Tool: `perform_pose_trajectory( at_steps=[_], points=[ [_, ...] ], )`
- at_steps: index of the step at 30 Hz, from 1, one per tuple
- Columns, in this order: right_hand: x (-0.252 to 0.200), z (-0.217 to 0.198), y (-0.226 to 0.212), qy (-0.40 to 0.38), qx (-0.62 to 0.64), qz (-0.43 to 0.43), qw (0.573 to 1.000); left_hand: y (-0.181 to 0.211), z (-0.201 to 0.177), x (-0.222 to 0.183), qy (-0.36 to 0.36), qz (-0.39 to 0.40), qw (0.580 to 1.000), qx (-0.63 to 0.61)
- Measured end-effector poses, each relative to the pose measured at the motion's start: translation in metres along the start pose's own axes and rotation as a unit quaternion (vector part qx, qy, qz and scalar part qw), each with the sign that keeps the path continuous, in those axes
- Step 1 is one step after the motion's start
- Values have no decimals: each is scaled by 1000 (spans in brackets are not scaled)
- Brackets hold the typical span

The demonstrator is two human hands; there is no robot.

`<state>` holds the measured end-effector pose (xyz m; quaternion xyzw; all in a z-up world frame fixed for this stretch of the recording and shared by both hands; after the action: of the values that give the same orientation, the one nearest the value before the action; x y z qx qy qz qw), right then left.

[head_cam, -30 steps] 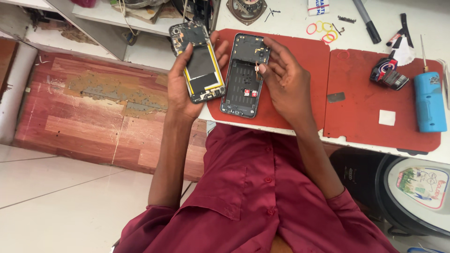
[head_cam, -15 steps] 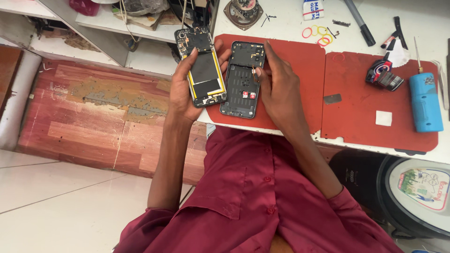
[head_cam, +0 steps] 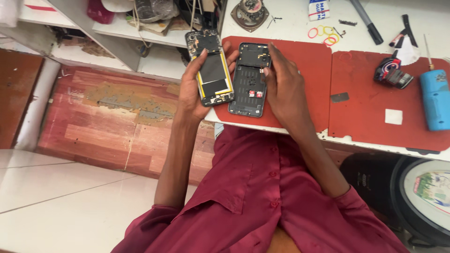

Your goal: The person uses a blue electric screwdriver to remove screws from the back of a disassembled smartphone. They then use a small metal pry tool to separate the screen assembly from the phone's frame and peel off a black adhesive strip.

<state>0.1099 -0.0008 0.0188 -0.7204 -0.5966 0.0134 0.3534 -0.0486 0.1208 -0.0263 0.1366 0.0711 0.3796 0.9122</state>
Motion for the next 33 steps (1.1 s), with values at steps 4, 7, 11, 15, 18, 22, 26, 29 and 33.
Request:
perform_pose_trajectory(
  at_steps=[4, 7, 11, 15, 18, 22, 26, 29, 33],
  points=[
    [1, -2, -2, -2, 20, 13, 1000, 1, 0, 0, 10, 4, 1000, 17],
    [1, -6, -4, -17, 66, 39, 997, 1, 0, 1, 6, 18, 999, 35],
    [-6, -22, -13, -10, -7, -23, 1000, 1, -5, 3, 12, 16, 999, 27],
    [-11, -24, -12, -57, -36, -51, 996, 1, -9, 5, 20, 4, 1000, 3],
    [-10, -14, -10, -66, -63, -67, 994, -2, -8, 7, 14, -1, 1000, 8],
    [-13, -3, -13, -64, -54, -87, 993, 2, -8, 7, 28, 33, 998, 53],
    [-13, -2, -20, -47, -60, -115, 990, 2, -7, 6, 17, 15, 998, 64],
    [-11, -4, -23, -35, -47, -115, 992, 0, -10, 6, 11, 6, 999, 53],
    [-6, -17, -25, 12, 24, -89, 996, 1, -7, 6, 20, 19, 999, 39]
  ],
)
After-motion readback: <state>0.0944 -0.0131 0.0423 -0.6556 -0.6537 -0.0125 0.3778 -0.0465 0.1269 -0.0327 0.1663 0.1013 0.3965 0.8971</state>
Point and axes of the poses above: each hand's wrist, its own x-axis towards the middle knuckle, its own z-axis out of the palm, y = z × x, the point moved 5 cm from there along x, towards the middle knuckle, and after that the axes turned 10 degrees about -x, right-handed, at the moved point
